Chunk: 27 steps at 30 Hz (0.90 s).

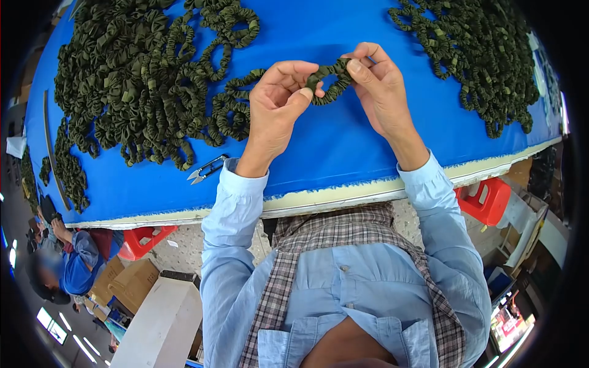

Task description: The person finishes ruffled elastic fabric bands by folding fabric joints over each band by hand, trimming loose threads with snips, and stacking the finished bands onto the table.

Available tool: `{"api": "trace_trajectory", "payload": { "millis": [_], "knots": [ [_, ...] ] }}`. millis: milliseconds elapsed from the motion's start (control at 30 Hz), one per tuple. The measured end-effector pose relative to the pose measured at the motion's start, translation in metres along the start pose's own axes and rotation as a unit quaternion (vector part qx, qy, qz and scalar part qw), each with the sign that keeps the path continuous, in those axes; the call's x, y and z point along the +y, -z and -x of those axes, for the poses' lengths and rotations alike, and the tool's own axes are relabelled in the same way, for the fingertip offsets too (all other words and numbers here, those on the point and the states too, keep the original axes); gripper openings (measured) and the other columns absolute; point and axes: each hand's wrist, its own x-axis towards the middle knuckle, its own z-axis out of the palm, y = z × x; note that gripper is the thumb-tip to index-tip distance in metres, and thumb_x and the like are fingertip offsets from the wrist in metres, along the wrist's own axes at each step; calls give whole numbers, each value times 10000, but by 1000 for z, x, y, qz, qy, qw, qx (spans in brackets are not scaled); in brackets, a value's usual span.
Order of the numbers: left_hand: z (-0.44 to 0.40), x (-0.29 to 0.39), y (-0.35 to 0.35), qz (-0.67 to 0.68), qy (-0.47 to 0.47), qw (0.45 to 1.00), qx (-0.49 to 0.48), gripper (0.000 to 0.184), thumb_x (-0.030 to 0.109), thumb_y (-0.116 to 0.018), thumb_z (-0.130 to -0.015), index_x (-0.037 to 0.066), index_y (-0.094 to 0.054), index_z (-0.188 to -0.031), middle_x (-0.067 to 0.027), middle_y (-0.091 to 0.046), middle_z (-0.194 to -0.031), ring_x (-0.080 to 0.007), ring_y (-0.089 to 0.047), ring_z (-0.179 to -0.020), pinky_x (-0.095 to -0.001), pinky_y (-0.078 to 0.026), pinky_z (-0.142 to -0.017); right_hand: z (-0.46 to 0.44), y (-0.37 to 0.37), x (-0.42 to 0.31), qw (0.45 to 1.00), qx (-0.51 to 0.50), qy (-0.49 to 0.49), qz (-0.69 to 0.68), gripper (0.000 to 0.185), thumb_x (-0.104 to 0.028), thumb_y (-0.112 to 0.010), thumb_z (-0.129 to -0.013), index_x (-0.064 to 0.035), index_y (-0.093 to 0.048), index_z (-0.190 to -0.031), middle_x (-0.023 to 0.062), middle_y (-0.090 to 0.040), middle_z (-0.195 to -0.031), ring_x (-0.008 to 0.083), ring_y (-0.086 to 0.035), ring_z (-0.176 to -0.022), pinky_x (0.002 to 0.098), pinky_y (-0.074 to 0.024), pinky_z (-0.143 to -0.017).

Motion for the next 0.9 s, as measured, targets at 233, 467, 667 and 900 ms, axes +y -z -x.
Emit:
{"api": "trace_trajectory", "payload": {
  "millis": [233,467,667,900],
  "knots": [
    [-1,-3,7,77,25,997,10,347,-69,-576,-874,9,-594,-1212,-103,-647,-1027,-169,-633,-898,-250,-514,-775,3,-8,-6,993,-41,-9,111,271,-110,-671,-947,-59,-599,-1203,83,-623,-1107,156,-580,-986,307,-465,-918],
    [-2,-2,9,159,51,986,30,340,-20,-583,-904,17,-580,-1242,-103,-632,-1074,-175,-623,-956,-238,-498,-790,-1,-10,-7,905,-96,233,343,230,-177,-709,-907,-96,-669,-1119,59,-569,-1225,189,-538,-1083,305,-457,-905],
    [1,2,0,38,28,998,44,330,37,-598,-942,24,-566,-1270,-110,-621,-1105,-162,-605,-966,-260,-499,-823,-2,-2,-9,837,-123,276,455,187,-205,-737,-869,-98,-690,-1014,37,-585,-1179,196,-526,-1038,300,-438,-890],
    [-3,0,9,-286,-146,947,-23,272,99,-628,-953,45,-604,-1218,-58,-638,-1076,-143,-604,-934,-216,-469,-762,4,-1,-9,921,-110,157,340,174,-190,-745,-859,-88,-677,-983,11,-631,-1023,182,-512,-973,296,-423,-885]
  ]
}}
